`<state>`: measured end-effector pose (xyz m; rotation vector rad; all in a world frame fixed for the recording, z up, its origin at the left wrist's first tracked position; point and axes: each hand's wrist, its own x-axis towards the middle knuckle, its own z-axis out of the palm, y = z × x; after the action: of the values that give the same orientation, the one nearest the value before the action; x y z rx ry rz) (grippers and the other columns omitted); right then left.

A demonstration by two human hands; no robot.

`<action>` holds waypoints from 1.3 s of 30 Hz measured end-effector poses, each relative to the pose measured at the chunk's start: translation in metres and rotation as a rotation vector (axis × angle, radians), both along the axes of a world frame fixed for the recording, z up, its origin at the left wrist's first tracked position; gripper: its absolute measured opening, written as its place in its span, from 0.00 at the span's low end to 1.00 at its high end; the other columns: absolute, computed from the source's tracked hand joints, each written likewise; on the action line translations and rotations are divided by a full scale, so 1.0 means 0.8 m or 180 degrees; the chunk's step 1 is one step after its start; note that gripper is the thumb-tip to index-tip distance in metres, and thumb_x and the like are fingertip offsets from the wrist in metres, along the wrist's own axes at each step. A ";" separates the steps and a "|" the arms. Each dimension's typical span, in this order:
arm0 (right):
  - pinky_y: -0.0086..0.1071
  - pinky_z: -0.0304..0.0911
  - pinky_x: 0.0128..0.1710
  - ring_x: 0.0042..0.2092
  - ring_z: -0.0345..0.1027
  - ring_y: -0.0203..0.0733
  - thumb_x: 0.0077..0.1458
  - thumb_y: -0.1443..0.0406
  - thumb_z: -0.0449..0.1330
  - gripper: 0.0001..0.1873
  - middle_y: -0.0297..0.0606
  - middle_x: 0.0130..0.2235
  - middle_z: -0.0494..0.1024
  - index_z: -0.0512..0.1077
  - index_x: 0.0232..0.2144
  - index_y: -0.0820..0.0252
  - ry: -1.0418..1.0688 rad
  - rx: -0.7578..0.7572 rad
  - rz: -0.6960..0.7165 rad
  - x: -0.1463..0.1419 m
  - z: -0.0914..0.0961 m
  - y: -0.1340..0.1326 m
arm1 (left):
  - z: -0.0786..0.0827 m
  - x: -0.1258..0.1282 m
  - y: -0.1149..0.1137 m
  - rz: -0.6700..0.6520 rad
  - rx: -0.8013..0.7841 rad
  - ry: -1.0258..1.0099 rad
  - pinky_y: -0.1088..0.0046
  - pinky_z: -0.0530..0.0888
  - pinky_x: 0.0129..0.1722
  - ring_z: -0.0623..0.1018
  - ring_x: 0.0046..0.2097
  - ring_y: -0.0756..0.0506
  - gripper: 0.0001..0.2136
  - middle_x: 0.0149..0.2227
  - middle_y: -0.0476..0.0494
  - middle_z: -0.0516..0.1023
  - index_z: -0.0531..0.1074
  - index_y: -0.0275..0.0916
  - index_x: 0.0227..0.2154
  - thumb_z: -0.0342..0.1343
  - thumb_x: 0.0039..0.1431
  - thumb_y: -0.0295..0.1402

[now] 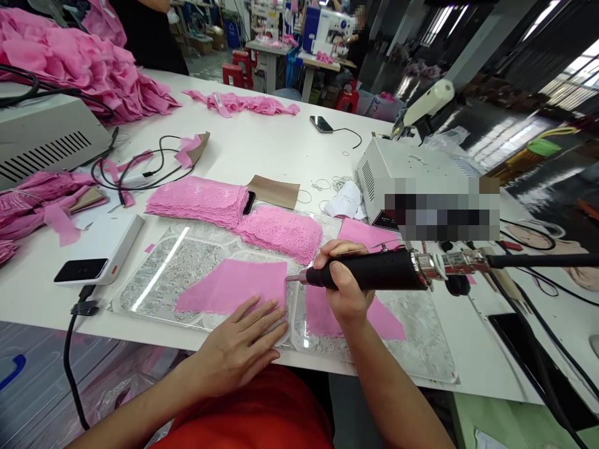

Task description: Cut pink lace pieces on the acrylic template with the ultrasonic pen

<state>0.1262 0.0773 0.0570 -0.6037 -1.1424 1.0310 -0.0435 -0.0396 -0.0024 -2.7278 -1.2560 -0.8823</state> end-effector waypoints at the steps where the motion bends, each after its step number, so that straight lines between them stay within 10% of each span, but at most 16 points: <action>1: 0.33 0.64 0.27 0.26 0.65 0.33 0.44 0.66 0.58 0.04 0.33 0.32 0.71 0.70 0.28 0.58 -0.0014 -0.0012 0.0004 0.000 0.000 0.000 | 0.000 0.000 0.000 -0.0006 -0.0004 0.0004 0.55 0.65 0.61 0.71 0.59 0.39 0.14 0.54 0.39 0.75 0.70 0.36 0.51 0.50 0.66 0.34; 39: 0.34 0.65 0.28 0.27 0.67 0.34 0.48 0.64 0.60 0.04 0.33 0.33 0.72 0.70 0.30 0.57 -0.0001 0.0196 0.0231 0.003 -0.007 0.006 | 0.005 -0.002 0.003 -0.0008 0.0086 0.0215 0.56 0.64 0.62 0.71 0.58 0.40 0.14 0.56 0.41 0.74 0.71 0.36 0.51 0.49 0.66 0.33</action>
<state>0.1289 0.0818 0.0517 -0.5168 -1.1994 1.0537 -0.0447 -0.0373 0.0012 -2.7146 -1.2199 -0.7938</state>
